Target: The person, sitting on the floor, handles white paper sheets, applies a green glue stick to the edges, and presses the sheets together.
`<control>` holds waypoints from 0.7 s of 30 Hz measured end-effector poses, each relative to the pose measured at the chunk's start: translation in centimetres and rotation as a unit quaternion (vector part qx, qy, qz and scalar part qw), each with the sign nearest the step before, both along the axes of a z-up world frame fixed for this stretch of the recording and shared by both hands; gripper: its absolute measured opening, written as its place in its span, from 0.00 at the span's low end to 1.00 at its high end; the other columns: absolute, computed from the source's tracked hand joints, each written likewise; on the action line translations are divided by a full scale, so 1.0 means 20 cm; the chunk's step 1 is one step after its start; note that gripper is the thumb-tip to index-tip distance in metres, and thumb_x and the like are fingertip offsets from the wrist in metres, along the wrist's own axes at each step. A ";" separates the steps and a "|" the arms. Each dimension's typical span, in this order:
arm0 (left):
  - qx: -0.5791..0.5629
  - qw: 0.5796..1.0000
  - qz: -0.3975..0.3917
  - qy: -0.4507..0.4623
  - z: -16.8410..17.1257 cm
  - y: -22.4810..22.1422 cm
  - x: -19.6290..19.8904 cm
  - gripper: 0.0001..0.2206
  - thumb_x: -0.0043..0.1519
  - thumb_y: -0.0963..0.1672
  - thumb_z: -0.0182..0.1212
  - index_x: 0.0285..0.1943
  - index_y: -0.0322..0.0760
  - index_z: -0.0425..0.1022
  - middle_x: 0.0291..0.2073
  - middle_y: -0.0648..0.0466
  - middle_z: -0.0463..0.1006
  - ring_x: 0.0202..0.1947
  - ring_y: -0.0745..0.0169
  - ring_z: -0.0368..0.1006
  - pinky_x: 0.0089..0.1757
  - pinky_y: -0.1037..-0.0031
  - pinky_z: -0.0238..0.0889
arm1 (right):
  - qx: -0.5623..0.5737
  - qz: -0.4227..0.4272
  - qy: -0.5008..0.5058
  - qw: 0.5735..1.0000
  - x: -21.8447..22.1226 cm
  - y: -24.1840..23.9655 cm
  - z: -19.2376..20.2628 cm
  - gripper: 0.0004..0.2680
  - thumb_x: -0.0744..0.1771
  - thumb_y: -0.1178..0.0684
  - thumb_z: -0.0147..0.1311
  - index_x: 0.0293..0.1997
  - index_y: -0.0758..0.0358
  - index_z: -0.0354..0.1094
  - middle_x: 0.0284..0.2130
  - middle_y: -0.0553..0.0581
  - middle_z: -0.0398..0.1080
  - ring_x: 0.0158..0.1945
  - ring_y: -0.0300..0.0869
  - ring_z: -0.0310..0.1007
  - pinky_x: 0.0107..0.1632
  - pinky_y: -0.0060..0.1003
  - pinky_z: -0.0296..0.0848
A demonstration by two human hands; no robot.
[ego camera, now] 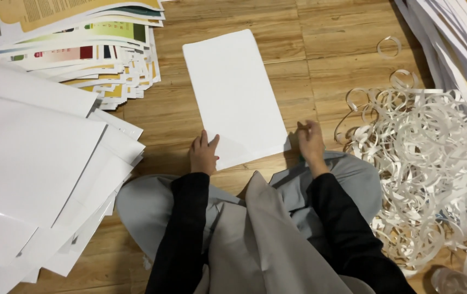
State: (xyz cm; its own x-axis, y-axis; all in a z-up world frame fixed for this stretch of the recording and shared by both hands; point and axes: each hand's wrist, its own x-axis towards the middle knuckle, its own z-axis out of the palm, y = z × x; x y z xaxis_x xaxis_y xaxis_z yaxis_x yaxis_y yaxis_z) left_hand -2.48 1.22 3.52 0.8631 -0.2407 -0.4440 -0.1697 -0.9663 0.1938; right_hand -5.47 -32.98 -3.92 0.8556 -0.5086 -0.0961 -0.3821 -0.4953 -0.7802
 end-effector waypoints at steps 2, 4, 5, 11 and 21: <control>-0.006 1.000 -0.010 -0.028 0.01 -0.02 -0.04 0.27 0.59 0.44 0.52 0.67 0.53 0.49 0.66 0.45 0.42 0.64 0.47 0.41 0.56 0.54 0.45 | -0.113 0.074 0.127 0.983 0.02 0.07 -0.05 0.15 0.65 0.42 0.45 0.54 0.52 0.57 0.40 0.50 0.64 0.42 0.39 0.68 0.37 0.31 0.70; -0.014 0.999 -0.048 -0.016 0.06 -0.05 -0.08 0.29 0.57 0.49 0.53 0.67 0.48 0.46 0.66 0.44 0.40 0.64 0.46 0.38 0.57 0.52 0.39 | -0.082 0.077 0.150 0.982 0.01 0.09 -0.01 0.16 0.65 0.38 0.43 0.55 0.48 0.56 0.41 0.51 0.66 0.42 0.39 0.69 0.37 0.33 0.70; -0.022 0.996 -0.087 -0.002 0.09 -0.06 -0.10 0.34 0.55 0.54 0.54 0.68 0.43 0.44 0.67 0.44 0.38 0.65 0.45 0.35 0.57 0.49 0.34 | -0.050 0.079 0.176 0.980 -0.01 0.11 0.00 0.17 0.65 0.34 0.41 0.56 0.44 0.55 0.41 0.51 0.68 0.43 0.39 0.70 0.38 0.34 0.70; 0.017 0.988 -0.151 -0.010 0.24 -0.16 -0.18 0.43 0.51 0.58 0.54 0.69 0.36 0.36 0.66 0.42 0.36 0.64 0.41 0.33 0.57 0.46 0.34 | 0.217 0.126 0.053 0.967 -0.04 0.14 -0.01 0.08 0.65 0.50 0.50 0.38 0.64 0.65 0.29 0.58 0.67 0.35 0.44 0.68 0.37 0.36 0.67; -0.023 0.937 -0.234 -0.258 -0.24 -0.15 -0.11 0.21 0.43 0.45 0.67 0.41 0.41 0.60 0.31 0.57 0.61 0.34 0.60 0.63 0.38 0.71 0.57 | 0.028 0.153 -0.004 0.988 -0.04 0.35 0.47 0.19 0.64 0.54 0.50 0.57 0.70 0.49 0.45 0.72 0.59 0.53 0.60 0.59 0.54 0.51 0.59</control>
